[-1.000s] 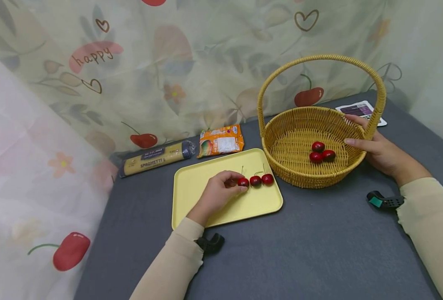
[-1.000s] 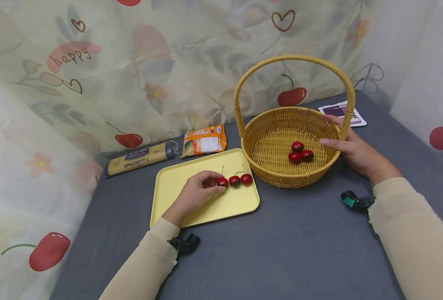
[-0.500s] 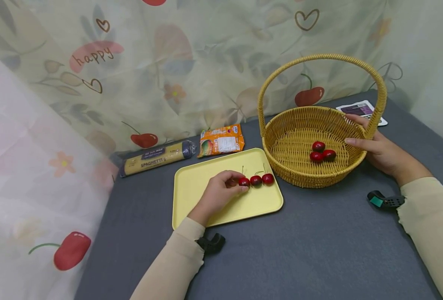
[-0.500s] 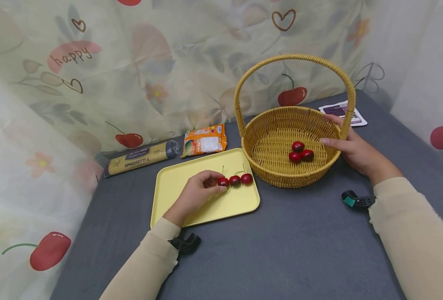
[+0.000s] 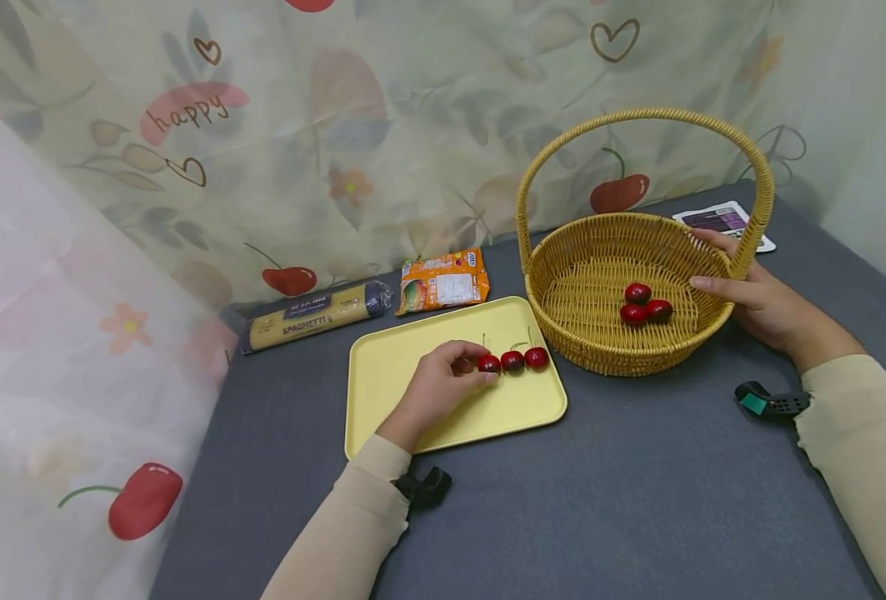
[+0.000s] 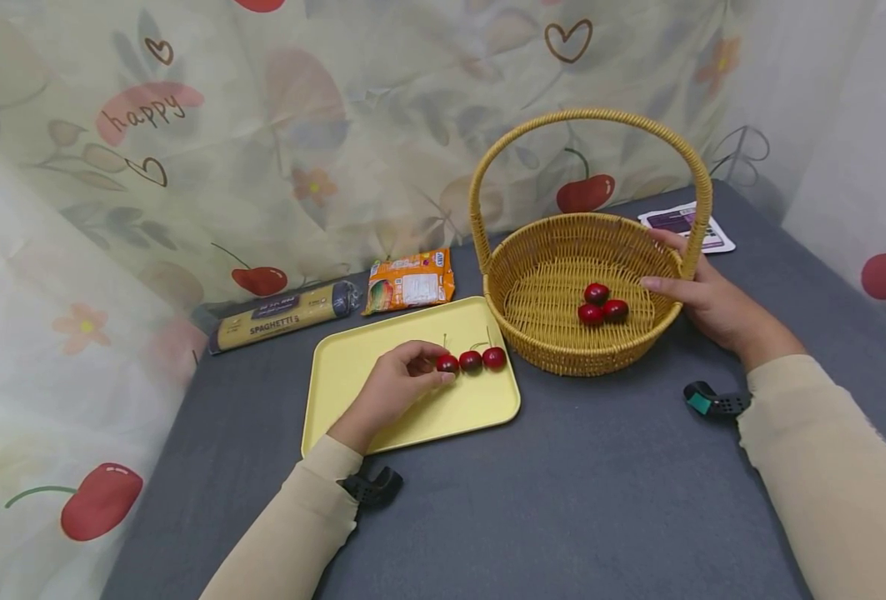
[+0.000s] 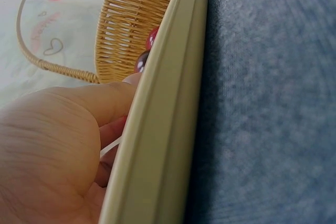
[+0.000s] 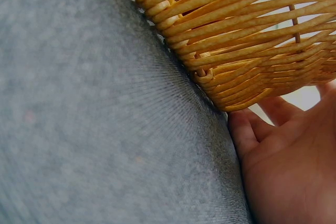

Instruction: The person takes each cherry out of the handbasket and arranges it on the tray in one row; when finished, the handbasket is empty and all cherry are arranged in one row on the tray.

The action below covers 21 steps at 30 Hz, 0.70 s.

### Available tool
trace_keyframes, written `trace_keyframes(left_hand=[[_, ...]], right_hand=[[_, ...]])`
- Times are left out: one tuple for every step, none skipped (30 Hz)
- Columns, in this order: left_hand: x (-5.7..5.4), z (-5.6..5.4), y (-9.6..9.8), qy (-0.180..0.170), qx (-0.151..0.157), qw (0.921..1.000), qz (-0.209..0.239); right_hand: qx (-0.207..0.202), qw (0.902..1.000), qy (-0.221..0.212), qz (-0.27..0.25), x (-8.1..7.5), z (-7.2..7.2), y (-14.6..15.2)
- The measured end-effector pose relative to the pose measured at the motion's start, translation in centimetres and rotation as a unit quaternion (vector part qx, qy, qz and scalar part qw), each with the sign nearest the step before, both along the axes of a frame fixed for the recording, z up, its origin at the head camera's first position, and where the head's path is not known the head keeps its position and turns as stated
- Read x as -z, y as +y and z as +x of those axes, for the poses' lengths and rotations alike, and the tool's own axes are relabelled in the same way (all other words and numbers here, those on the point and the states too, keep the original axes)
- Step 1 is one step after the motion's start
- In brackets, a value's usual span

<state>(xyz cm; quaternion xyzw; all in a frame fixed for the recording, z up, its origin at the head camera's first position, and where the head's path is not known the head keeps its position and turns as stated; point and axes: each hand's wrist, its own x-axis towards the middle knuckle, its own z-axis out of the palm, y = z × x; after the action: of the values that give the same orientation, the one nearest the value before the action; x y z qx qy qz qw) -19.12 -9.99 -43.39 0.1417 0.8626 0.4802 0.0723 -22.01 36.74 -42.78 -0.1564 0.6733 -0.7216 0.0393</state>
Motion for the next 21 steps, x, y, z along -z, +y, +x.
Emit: trace_keyframes(left_hand=[[-0.01, 0.0, 0.0, -0.001, -0.001, 1.0, 0.0], [-0.03, 0.0, 0.0, -0.001, -0.002, 1.0, 0.0], [-0.02, -0.01, -0.01, -0.002, -0.003, 1.0, 0.0], [-0.02, -0.02, -0.03, -0.002, -0.004, 1.0, 0.0], [0.01, -0.04, -0.03, -0.002, -0.005, 1.0, -0.001], [0.01, -0.05, -0.03, -0.002, -0.005, 1.0, -0.001], [0.03, -0.07, -0.05, -0.001, -0.005, 1.0, -0.002], [0.07, -0.08, -0.07, 0.0, -0.005, 1.0, -0.002], [0.1, -0.1, -0.08, 0.001, -0.005, 1.0, -0.002], [0.1, -0.09, -0.08, 0.001, -0.005, 1.0, -0.003], [0.11, -0.09, -0.09, 0.002, -0.006, 1.0, -0.003], [0.09, -0.08, -0.09, 0.001, -0.006, 1.0, -0.003], [0.1, -0.08, -0.09, 0.001, -0.007, 1.0, -0.003], [0.11, -0.07, -0.09, 0.0, -0.007, 1.0, -0.003], [0.09, -0.06, -0.08, -0.001, -0.007, 1.0, -0.002], [0.08, -0.04, -0.08, -0.003, -0.007, 1.0, -0.001], [0.07, -0.04, -0.08, -0.004, -0.007, 1.0, 0.0], [0.08, -0.04, -0.07, -0.005, -0.007, 1.0, 0.001], [0.08, -0.04, -0.06, -0.005, -0.006, 1.0, 0.001], [0.09, -0.03, -0.06, -0.006, -0.006, 1.0, 0.002], [0.1, -0.03, -0.05, -0.007, -0.006, 1.0, 0.003]], right_hand=[[0.0, 1.0, 0.0, 0.0, 0.0, 0.0, 0.0], [0.0, 1.0, 0.001, 0.001, 0.0, 0.01, 0.0], [0.0, 1.0, 0.001, 0.001, 0.0, 0.0, 0.0], [-0.001, 1.0, 0.002, 0.0, 0.0, 0.0, 0.01], [-0.001, 1.0, 0.002, -0.001, 0.0, 0.0, 0.01], [-0.002, 1.0, 0.002, -0.002, 0.0, 0.0, 0.02], [-0.002, 1.0, 0.003, -0.002, 0.01, 0.01, 0.01], [-0.003, 1.0, 0.003, -0.004, 0.02, 0.01, 0.01], [-0.004, 1.0, 0.004, -0.005, 0.02, 0.01, 0.01], [-0.004, 1.0, 0.005, -0.006, 0.02, 0.01, 0.02], [-0.005, 0.9999, 0.006, -0.007, 0.03, 0.01, 0.02], [-0.006, 0.9999, 0.007, -0.007, 0.03, -0.01, 0.02], [-0.006, 0.9999, 0.007, -0.007, 0.03, -0.02, 0.03], [-0.006, 0.9999, 0.008, -0.007, 0.04, -0.02, 0.04], [-0.006, 0.9999, 0.008, -0.006, 0.05, -0.04, 0.05], [-0.005, 0.9999, 0.008, -0.005, 0.07, -0.05, 0.06], [-0.004, 1.0, 0.007, -0.003, 0.09, -0.06, 0.07], [-0.003, 1.0, 0.006, -0.002, 0.11, -0.06, 0.09], [-0.002, 1.0, 0.006, -0.001, 0.13, -0.06, 0.1], [-0.001, 1.0, 0.005, 0.0, 0.15, -0.06, 0.11], [-0.001, 1.0, 0.004, 0.0, 0.17, -0.05, 0.11]])
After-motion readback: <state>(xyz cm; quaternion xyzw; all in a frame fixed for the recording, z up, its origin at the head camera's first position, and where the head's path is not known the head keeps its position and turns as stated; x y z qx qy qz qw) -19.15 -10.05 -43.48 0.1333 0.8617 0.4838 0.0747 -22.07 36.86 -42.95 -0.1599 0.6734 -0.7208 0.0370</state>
